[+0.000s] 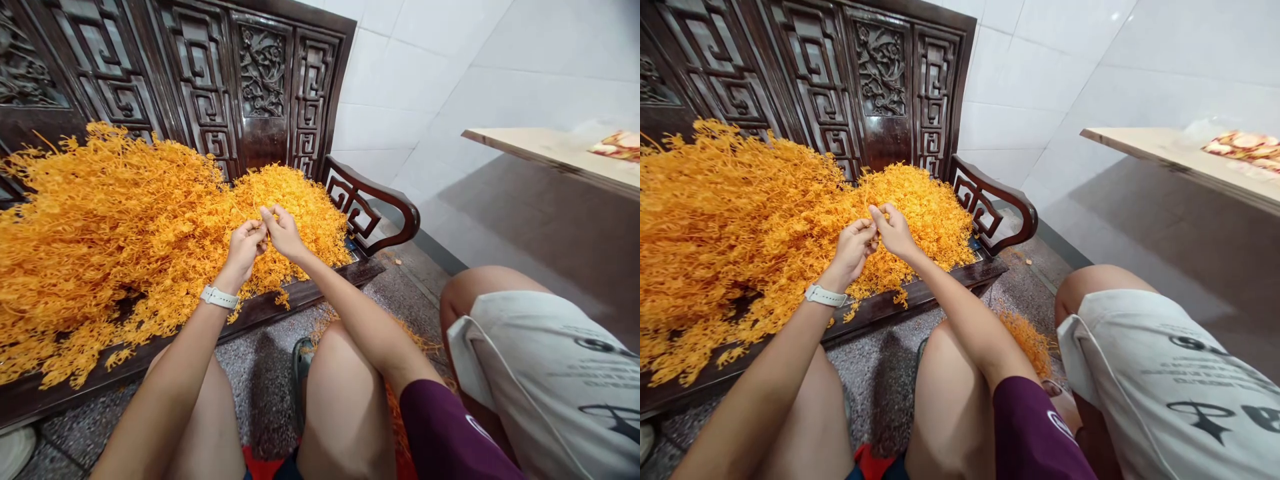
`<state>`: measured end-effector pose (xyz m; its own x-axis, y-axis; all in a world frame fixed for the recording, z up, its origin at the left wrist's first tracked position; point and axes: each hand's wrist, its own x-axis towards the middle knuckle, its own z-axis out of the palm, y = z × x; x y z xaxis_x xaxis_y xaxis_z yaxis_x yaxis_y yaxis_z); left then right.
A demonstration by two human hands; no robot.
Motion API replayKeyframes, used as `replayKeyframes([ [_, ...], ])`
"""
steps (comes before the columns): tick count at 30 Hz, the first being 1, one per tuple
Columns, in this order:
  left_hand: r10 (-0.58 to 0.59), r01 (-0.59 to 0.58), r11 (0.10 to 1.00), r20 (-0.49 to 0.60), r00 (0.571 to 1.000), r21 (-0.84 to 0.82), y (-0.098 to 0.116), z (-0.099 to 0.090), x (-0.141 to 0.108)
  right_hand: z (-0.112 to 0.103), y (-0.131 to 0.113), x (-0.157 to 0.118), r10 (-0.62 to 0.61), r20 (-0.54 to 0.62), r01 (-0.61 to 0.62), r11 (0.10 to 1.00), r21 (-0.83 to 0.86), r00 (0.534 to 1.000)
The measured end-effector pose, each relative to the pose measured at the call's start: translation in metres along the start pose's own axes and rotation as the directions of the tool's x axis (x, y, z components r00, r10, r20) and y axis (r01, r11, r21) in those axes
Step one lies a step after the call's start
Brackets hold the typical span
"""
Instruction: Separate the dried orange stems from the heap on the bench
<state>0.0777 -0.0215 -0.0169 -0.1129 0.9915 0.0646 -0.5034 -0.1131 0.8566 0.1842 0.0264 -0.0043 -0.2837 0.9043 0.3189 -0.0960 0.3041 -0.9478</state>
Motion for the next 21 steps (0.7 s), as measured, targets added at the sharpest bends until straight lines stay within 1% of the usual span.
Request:
replayKeyframes([
  [2,-0.068,0.074,0.996,0.113,0.991,-0.044,0.003,-0.002,0.0,-0.001,-0.005,0.0,0.126,0.005,-0.126,0.985,0.119,0.992],
  [3,-0.117,0.132,0.988,0.177,0.977,-0.08,0.005,-0.004,-0.001,-0.002,-0.008,0.0,0.2,0.03,-0.202,0.962,0.186,0.979],
  [5,-0.191,0.243,0.954,0.268,0.944,-0.174,0.009,-0.008,-0.001,-0.004,-0.015,-0.001,0.309,0.139,-0.337,0.896,0.29,0.941],
  [7,-0.209,0.286,0.919,0.28,0.937,-0.272,0.012,-0.011,-0.003,-0.005,-0.024,-0.004,0.323,0.251,-0.396,0.851,0.344,0.912],
  [9,-0.195,0.275,0.904,0.255,0.947,-0.327,0.014,-0.012,-0.006,-0.004,-0.032,-0.007,0.288,0.317,-0.4,0.83,0.387,0.904],
  [10,-0.174,0.253,0.901,0.242,0.955,-0.352,0.015,-0.011,-0.008,-0.003,-0.037,-0.009,0.267,0.332,-0.394,0.821,0.414,0.905],
  [11,-0.134,0.216,0.896,0.227,0.965,-0.389,0.016,-0.009,-0.011,-0.003,-0.041,-0.01,0.245,0.334,-0.382,0.81,0.446,0.91],
  [13,-0.015,0.112,0.866,0.198,0.98,-0.488,0.02,-0.006,-0.015,-0.004,-0.053,-0.012,0.195,0.305,-0.333,0.794,0.509,0.932],
  [15,0.089,0.034,0.82,0.187,0.978,-0.572,0.025,-0.005,-0.019,-0.011,-0.065,-0.012,0.133,0.281,-0.268,0.807,0.526,0.951],
  [17,0.123,0.034,0.806,0.223,0.967,-0.591,0.032,-0.008,-0.021,-0.024,-0.075,-0.007,0.09,0.301,-0.225,0.863,0.453,0.949],
  [19,0.103,0.083,0.841,0.309,0.946,-0.535,0.039,-0.012,-0.024,-0.041,-0.077,0.003,0.084,0.299,-0.18,0.933,0.311,0.951],
  [20,0.075,0.119,0.874,0.374,0.924,-0.471,0.042,-0.014,-0.025,-0.049,-0.075,0.01,0.093,0.259,-0.153,0.964,0.22,0.961],
  [21,0.034,0.159,0.91,0.449,0.893,-0.384,0.044,-0.015,-0.027,-0.056,-0.069,0.016,0.104,0.183,-0.126,0.986,0.113,0.978],
])
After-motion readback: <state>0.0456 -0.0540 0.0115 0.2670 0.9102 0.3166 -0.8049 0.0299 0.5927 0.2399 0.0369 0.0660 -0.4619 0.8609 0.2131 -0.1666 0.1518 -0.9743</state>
